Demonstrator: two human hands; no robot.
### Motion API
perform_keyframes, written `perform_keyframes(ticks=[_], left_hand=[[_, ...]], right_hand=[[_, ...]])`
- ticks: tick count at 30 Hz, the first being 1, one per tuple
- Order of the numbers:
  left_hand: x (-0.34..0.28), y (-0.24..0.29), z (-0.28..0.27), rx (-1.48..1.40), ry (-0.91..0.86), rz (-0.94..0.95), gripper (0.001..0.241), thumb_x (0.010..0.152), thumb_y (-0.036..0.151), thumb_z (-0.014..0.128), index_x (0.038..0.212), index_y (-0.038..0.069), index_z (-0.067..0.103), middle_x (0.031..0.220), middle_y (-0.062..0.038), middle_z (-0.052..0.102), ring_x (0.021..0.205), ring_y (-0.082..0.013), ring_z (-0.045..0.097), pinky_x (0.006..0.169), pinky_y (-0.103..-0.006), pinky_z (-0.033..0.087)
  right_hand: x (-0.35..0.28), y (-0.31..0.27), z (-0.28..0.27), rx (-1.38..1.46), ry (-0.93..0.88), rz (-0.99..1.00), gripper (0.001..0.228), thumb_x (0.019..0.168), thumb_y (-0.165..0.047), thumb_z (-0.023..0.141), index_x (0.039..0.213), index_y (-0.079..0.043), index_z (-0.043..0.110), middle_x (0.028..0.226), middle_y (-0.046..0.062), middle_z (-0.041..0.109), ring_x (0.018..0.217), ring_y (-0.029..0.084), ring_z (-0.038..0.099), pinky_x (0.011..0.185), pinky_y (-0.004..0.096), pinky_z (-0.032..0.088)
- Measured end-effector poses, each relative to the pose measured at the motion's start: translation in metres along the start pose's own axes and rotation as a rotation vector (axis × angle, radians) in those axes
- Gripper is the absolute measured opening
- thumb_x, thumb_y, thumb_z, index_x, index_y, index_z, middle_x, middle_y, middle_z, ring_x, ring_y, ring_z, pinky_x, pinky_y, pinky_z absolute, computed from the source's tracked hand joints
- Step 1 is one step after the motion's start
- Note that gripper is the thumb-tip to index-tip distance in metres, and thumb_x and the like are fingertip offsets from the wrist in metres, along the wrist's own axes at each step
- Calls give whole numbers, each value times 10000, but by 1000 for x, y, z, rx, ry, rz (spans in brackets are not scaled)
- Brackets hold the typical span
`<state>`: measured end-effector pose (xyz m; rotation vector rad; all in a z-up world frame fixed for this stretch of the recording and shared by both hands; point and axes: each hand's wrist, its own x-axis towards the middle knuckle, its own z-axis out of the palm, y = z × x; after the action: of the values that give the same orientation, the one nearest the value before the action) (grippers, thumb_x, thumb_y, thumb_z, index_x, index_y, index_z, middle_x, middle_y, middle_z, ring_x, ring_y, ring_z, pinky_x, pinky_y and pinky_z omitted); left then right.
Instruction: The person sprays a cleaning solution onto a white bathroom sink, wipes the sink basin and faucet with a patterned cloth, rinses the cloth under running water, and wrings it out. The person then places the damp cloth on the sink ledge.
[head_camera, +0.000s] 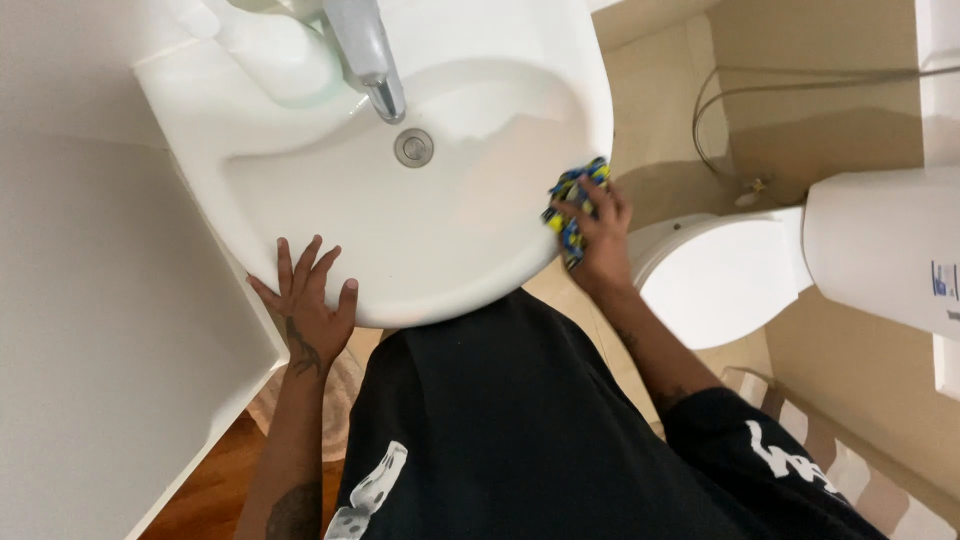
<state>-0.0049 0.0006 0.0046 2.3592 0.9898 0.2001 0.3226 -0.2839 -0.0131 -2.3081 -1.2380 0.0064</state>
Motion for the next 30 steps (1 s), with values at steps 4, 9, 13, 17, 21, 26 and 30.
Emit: perform_keyframes(ticks=[4, 9, 13, 17, 21, 26, 30], left_hand=[[-3, -5, 1, -28, -3, 34, 493, 993, 468, 607, 1405, 198, 624, 1607, -64, 489, 1604, -368, 185, 1162, -704, -156], [0, -7, -3, -185, 36, -3, 443, 1017, 412, 590, 1411, 211, 611, 1602, -44, 479, 1588, -360, 194, 1155, -682, -181], [-7, 1, -23, -626, 271, -121, 384, 1054, 293, 561, 1415, 163, 594, 1632, -64, 390, 1592, -304, 96, 1265, -552, -65], [-38, -9, -32, -832, 580, -254, 464, 1071, 191, 545, 1516, 91, 463, 1642, -148, 323, 1591, -316, 97, 1299, -493, 9], [-89, -21, -39, -913, 722, -410, 526, 1087, 269, 562, 1562, 105, 407, 1621, -115, 374, 1575, -244, 195, 1289, -392, 105], [-134, -30, -32, -981, 742, -583, 440, 1062, 194, 588, 1479, 74, 514, 1512, -131, 493, 1539, -263, 295, 1288, -434, 163], [-153, -41, -19, -770, 541, -716, 358, 994, 231, 562, 1320, 115, 658, 1419, -108, 649, 1414, -294, 533, 1164, -480, 428]], right_hand=[[-32, -68, 7, -52, 21, -140, 451, 897, -479, 726, 1321, -326, 709, 1429, 70, 606, 1374, 477, 459, 1187, 676, 215], [-18, -125, 29, 46, -188, -430, 467, 931, -247, 710, 1386, -297, 620, 1333, 40, 647, 1326, 361, 543, 1198, 628, 254], [32, -174, 44, 131, -786, -760, 924, 862, -39, 712, 1640, -85, 216, 1541, 197, 433, 1417, 452, 425, 1092, 597, 423], [42, -230, 101, 276, -720, -943, 936, 875, -20, 712, 1656, -80, 200, 1648, 200, 300, 1526, 472, 260, 1180, 643, 303], [64, -291, 166, 321, -435, -894, 865, 917, -129, 660, 1669, -118, 233, 1681, 157, 282, 1538, 499, 234, 1172, 611, 313], [130, -325, 239, 300, -321, -736, 986, 905, -186, 831, 1693, -212, 239, 1737, 138, 144, 1545, 574, 73, 1172, 714, 282], [187, -336, 227, 13, -436, -683, 965, 1019, -297, 816, 1685, -123, 140, 1712, 187, -8, 1535, 460, -130, 1235, 714, 3]])
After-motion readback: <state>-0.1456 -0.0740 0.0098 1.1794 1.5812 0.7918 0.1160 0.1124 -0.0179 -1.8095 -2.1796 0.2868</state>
